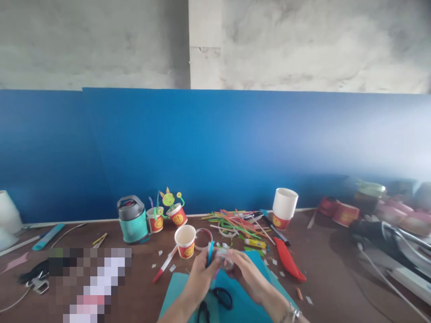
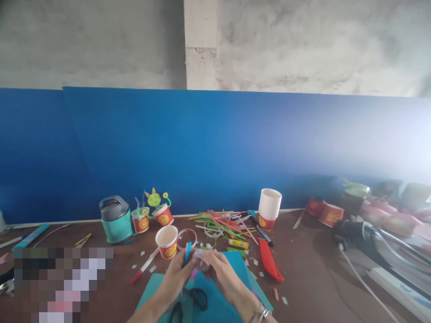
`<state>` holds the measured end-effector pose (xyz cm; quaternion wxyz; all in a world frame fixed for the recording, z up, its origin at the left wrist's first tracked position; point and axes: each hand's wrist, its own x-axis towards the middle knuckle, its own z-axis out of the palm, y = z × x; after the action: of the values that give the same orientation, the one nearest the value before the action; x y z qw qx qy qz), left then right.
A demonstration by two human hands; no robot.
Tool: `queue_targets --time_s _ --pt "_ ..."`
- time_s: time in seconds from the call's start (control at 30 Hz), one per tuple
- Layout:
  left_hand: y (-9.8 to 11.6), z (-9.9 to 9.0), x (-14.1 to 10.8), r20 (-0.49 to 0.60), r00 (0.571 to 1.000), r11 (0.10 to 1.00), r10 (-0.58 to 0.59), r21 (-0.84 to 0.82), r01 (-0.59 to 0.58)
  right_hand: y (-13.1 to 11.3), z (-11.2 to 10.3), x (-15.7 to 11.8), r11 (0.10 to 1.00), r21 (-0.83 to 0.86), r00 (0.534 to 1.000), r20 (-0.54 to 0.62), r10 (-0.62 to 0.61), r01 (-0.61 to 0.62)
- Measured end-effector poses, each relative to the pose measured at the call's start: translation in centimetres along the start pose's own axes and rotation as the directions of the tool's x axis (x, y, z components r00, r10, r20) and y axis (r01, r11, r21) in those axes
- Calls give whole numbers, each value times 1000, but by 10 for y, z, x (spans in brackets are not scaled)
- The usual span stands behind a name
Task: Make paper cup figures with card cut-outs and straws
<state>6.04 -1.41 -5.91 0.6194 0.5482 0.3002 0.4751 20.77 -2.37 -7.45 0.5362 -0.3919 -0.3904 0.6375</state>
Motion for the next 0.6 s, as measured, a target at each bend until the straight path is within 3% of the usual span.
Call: queue_targets --time_s 0.1,0.27,0.47,0.6 --pt "-3 3 -1 -79 997 1000 16 -20 -18 1 0 0 989 146 998 70 1 -11" --pt "-7 1 -1 -74 989 983 -132 -137 121 -1 -1 0 978 202 996 86 28 -45" --pt "1 -3 2 -22 998 990 58 133 -54 -3 -4 3 992 -123 998 58 16 -9" --pt "1 5 -2 -50 997 997 56 63 -52 -4 -3 1 999 -21 998 61 32 -31"
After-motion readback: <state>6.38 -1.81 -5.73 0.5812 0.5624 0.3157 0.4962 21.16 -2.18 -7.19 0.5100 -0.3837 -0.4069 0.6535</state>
